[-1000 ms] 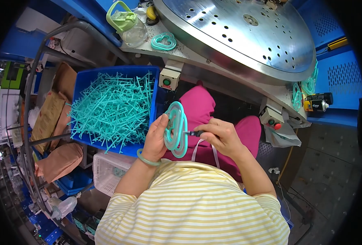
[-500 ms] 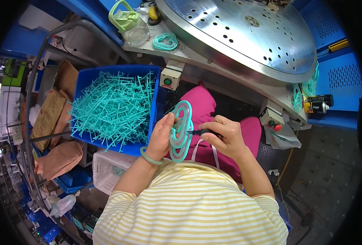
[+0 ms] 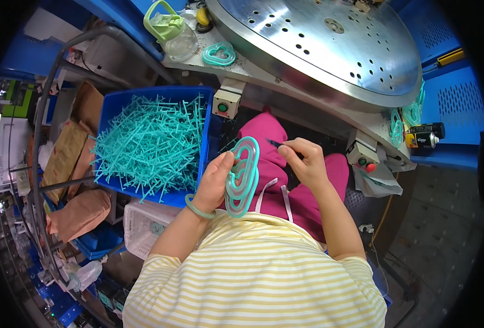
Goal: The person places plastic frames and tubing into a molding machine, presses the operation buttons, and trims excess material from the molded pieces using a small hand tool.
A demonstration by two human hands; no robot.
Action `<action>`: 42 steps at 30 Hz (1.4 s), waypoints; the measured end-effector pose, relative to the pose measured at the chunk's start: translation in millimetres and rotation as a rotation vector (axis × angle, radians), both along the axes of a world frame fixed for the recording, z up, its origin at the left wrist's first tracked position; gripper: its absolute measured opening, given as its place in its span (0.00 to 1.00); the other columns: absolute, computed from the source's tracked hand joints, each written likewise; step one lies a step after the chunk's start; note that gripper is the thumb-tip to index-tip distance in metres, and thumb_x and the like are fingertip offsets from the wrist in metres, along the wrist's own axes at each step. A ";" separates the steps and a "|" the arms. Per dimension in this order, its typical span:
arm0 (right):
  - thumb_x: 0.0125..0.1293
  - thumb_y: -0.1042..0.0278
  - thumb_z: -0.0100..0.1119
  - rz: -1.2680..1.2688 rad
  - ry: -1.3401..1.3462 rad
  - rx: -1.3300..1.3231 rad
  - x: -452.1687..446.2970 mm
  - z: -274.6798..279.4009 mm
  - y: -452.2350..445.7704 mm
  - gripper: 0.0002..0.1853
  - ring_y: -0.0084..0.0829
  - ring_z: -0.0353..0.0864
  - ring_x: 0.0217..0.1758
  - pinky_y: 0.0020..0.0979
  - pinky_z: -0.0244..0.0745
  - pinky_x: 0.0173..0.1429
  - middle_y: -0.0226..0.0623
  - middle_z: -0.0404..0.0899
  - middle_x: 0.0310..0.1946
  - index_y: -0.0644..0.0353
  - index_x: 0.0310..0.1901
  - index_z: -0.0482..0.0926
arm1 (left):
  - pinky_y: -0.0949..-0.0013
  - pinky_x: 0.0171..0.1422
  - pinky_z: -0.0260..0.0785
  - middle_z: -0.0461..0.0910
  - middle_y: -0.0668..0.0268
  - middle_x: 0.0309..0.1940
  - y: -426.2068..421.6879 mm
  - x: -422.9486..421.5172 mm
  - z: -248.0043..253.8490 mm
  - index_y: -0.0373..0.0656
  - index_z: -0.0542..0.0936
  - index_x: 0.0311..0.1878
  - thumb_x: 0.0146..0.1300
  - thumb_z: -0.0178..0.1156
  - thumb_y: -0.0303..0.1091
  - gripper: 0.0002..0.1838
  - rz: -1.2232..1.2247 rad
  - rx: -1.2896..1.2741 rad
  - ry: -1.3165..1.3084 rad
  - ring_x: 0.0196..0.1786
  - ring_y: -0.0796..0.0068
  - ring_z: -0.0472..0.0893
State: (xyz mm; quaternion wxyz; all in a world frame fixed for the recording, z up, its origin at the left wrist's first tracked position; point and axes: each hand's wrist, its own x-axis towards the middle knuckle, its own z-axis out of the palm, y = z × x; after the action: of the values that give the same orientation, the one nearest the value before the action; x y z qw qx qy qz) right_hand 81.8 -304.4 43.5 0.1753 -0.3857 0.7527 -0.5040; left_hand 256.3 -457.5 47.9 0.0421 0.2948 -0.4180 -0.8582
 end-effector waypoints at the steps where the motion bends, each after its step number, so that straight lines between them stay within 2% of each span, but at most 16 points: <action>1: 0.60 0.66 0.64 -0.001 -0.050 0.031 -2.5 0.1 -0.4 0.10 0.25 0.78 0.26 0.26 0.69 0.31 0.37 0.80 0.27 0.64 0.38 0.83 | 0.82 0.30 0.67 0.77 0.72 0.28 2.4 -1.3 1.1 0.42 0.75 0.44 0.71 0.47 0.50 0.19 -0.003 0.001 -0.005 0.27 0.87 0.75; 4: 0.61 0.63 0.64 0.017 -0.305 0.003 4.3 4.8 -6.7 0.14 0.24 0.79 0.35 0.27 0.73 0.39 0.38 0.81 0.32 0.64 0.42 0.82 | 0.83 0.32 0.67 0.77 0.73 0.29 0.1 -4.1 -0.9 0.43 0.74 0.45 0.71 0.48 0.50 0.19 -0.003 -0.142 0.009 0.29 0.88 0.75; 6: 0.60 0.57 0.65 0.109 -0.464 -0.060 11.7 0.0 -14.6 0.25 0.28 0.78 0.48 0.30 0.69 0.57 0.39 0.80 0.43 0.62 0.55 0.75 | 0.81 0.36 0.68 0.76 0.71 0.33 -1.4 -7.1 -0.2 0.42 0.73 0.48 0.70 0.50 0.46 0.16 -0.039 -0.304 0.021 0.34 0.86 0.75; 8: 0.61 0.59 0.64 0.181 -0.450 -0.083 17.9 2.4 -24.6 0.25 0.25 0.78 0.46 0.28 0.70 0.55 0.36 0.80 0.42 0.63 0.56 0.73 | 0.78 0.45 0.71 0.75 0.68 0.42 -1.9 -8.9 5.4 0.40 0.69 0.54 0.69 0.54 0.38 0.16 -0.112 -0.627 0.036 0.43 0.84 0.75; 11: 0.63 0.61 0.63 0.254 -0.750 -0.045 11.4 10.6 -25.4 0.22 0.22 0.77 0.45 0.27 0.71 0.52 0.33 0.79 0.41 0.63 0.55 0.73 | 0.74 0.53 0.70 0.74 0.66 0.48 0.4 -5.7 31.8 0.37 0.66 0.59 0.65 0.59 0.36 0.23 -0.103 -0.403 0.089 0.49 0.80 0.75; 13: 0.62 0.59 0.64 0.180 -0.875 -0.159 10.3 6.9 -24.9 0.22 0.17 0.76 0.38 0.21 0.72 0.41 0.27 0.78 0.37 0.62 0.53 0.74 | 0.71 0.59 0.67 0.75 0.65 0.51 2.7 0.7 34.4 0.35 0.66 0.61 0.63 0.62 0.42 0.29 -0.089 -0.103 0.211 0.52 0.77 0.75; 18: 0.61 0.56 0.65 0.224 -0.925 -0.178 10.9 0.2 -21.0 0.23 0.14 0.74 0.35 0.19 0.71 0.38 0.24 0.77 0.35 0.59 0.54 0.75 | 0.69 0.60 0.68 0.76 0.63 0.52 6.8 8.5 29.6 0.35 0.71 0.58 0.61 0.62 0.50 0.31 -0.212 0.033 0.198 0.54 0.75 0.76; 21: 0.65 0.60 0.61 0.259 -1.018 -0.158 9.9 -2.2 -19.6 0.22 0.22 0.74 0.51 0.28 0.70 0.56 0.31 0.78 0.47 0.61 0.57 0.73 | 0.69 0.58 0.69 0.78 0.64 0.50 11.3 6.3 36.1 0.36 0.72 0.57 0.64 0.60 0.45 0.25 -0.172 0.104 0.215 0.51 0.75 0.77; 23: 0.64 0.62 0.60 0.262 -0.621 -0.059 5.4 1.0 -21.0 0.22 0.23 0.75 0.50 0.28 0.70 0.54 0.31 0.78 0.44 0.59 0.58 0.73 | 0.71 0.54 0.70 0.79 0.64 0.47 11.8 6.5 40.0 0.37 0.75 0.54 0.65 0.60 0.37 0.18 -0.175 -0.048 0.157 0.48 0.78 0.77; 24: 0.64 0.62 0.60 0.260 -0.622 -0.059 2.7 2.3 -17.7 0.22 0.23 0.75 0.50 0.28 0.70 0.54 0.31 0.78 0.44 0.59 0.58 0.73 | 0.71 0.54 0.70 0.79 0.64 0.47 11.8 7.8 38.7 0.37 0.75 0.54 0.65 0.60 0.37 0.18 -0.177 -0.047 0.156 0.48 0.78 0.77; 26: 0.63 0.64 0.60 0.212 -0.291 0.029 -3.1 12.3 -11.2 0.21 0.24 0.77 0.47 0.28 0.70 0.50 0.33 0.78 0.41 0.58 0.57 0.75 | 0.73 0.49 0.70 0.80 0.64 0.46 10.5 10.2 35.1 0.38 0.77 0.50 0.64 0.60 0.30 0.12 -0.129 -0.359 0.096 0.45 0.80 0.77; 30: 0.60 0.61 0.63 0.268 0.111 0.052 4.1 47.1 2.7 0.14 0.29 0.81 0.31 0.27 0.74 0.34 0.35 0.79 0.34 0.55 0.46 0.82 | 0.78 0.44 0.68 0.79 0.69 0.39 7.3 12.1 31.2 0.38 0.78 0.49 0.63 0.61 0.29 0.12 -0.135 -0.696 0.030 0.39 0.86 0.74; 31: 0.57 0.57 0.65 0.257 0.169 0.044 8.6 51.9 2.2 0.14 0.29 0.80 0.25 0.27 0.73 0.27 0.33 0.80 0.30 0.54 0.42 0.84 | 0.79 0.41 0.65 0.77 0.73 0.35 8.2 12.4 32.0 0.38 0.78 0.47 0.62 0.62 0.29 0.11 -0.130 -0.682 0.005 0.36 0.87 0.71; 35: 0.54 0.56 0.68 0.258 0.324 0.025 14.0 60.2 0.8 0.15 0.29 0.79 0.22 0.27 0.72 0.24 0.32 0.80 0.28 0.53 0.40 0.84 | 0.80 0.39 0.64 0.75 0.74 0.32 12.1 9.0 37.1 0.39 0.78 0.46 0.62 0.62 0.28 0.10 -0.122 -0.699 -0.020 0.34 0.87 0.70; 37: 0.54 0.56 0.67 0.244 0.314 0.036 13.4 58.7 0.1 0.14 0.29 0.79 0.22 0.27 0.72 0.24 0.32 0.80 0.28 0.53 0.40 0.84 | 0.75 0.38 0.65 0.75 0.66 0.29 12.9 8.0 40.2 0.37 0.77 0.39 0.58 0.64 0.30 0.09 -0.084 -0.769 -0.008 0.32 0.79 0.72; 42: 0.55 0.56 0.67 0.214 0.289 0.059 13.2 55.9 -0.5 0.14 0.29 0.79 0.22 0.27 0.71 0.24 0.32 0.80 0.27 0.54 0.39 0.84 | 0.74 0.37 0.65 0.75 0.65 0.29 11.1 9.4 44.7 0.37 0.77 0.39 0.58 0.64 0.30 0.09 -0.129 -0.813 -0.006 0.31 0.79 0.72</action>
State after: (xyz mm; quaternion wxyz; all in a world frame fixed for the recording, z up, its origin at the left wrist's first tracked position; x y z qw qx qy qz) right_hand 95.0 -304.9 99.4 0.1295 -0.5267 0.7391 -0.3994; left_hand 265.7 -446.3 92.5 0.1002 0.2297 -0.7409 -0.6231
